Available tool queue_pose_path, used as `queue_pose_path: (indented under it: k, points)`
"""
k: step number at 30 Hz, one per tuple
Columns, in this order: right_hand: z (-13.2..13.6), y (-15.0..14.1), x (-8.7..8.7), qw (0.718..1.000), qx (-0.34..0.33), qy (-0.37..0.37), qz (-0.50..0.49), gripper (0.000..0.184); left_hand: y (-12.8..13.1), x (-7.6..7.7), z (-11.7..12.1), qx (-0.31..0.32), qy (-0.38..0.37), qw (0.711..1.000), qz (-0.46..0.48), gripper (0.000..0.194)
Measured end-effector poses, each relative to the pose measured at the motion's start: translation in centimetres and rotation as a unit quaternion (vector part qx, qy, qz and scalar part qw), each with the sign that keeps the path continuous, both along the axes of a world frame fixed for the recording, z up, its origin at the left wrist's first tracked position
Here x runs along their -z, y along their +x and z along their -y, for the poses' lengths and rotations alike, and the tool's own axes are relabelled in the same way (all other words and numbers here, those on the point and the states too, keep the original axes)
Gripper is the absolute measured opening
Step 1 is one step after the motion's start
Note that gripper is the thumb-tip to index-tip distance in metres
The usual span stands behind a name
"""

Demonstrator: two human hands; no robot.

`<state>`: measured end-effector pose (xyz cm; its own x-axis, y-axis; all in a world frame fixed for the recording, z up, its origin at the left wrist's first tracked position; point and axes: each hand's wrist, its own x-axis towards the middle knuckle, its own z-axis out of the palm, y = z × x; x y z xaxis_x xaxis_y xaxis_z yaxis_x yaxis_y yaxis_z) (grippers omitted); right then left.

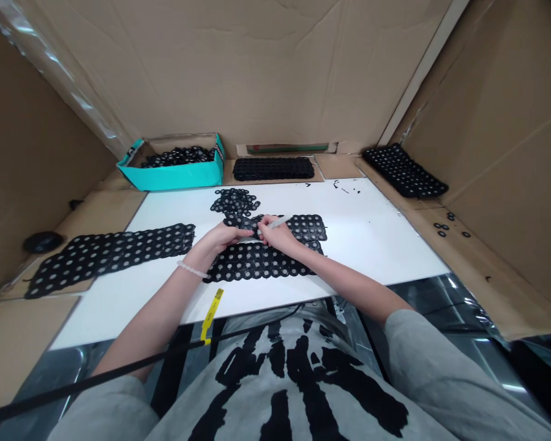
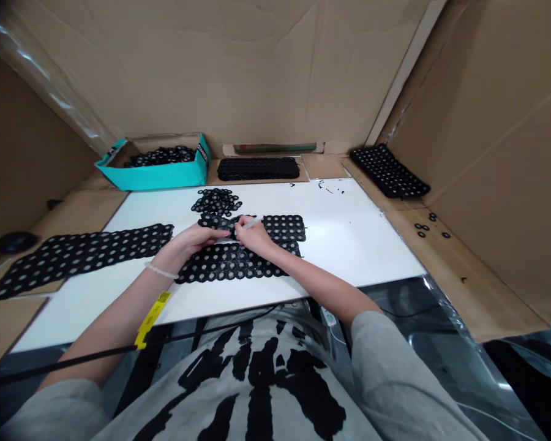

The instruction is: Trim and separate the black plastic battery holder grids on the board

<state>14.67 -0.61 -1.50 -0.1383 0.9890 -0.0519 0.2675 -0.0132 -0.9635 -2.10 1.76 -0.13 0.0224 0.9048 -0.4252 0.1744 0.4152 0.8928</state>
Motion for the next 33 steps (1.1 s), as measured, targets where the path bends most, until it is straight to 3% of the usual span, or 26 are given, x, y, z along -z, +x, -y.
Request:
queue_pose_path:
  k: [4,11,18,22,26,33]
  points:
    - [-0.2,0.4,-0.3,0.999,0.004,-0.037,0.003,0.02,-0.1,0.7,-0.3,0.021,-0.014,1.0,0.01,0.046]
    - [-0.2,0.8,-0.2,0.999,-0.019,-0.023,0.033,0.018,-0.4,1.4,-0.6,0.042,-0.019,0.999,-0.004,0.04]
    - [-0.4,0.6,0.2,0.987,-0.006,0.076,0.139,0.02,-0.6,0.6,-0.8,0.125,-0.056,0.991,-0.006,0.046]
    - [-1.0,1.2,-0.1,0.995,-0.031,0.004,0.09,0.018,-0.8,0.0,-0.6,0.143,-0.013,0.99,-0.001,0.051]
    - [-1.9,2.5,-0.9,0.994,-0.076,-0.053,0.056,0.02,-0.8,-0.7,-0.5,0.114,0.016,0.993,-0.012,0.053]
    - [-1.9,1.8,-1.4,0.997,0.001,-0.04,-0.061,0.026,-0.1,-0.2,-0.2,0.086,0.07,0.991,-0.073,0.039]
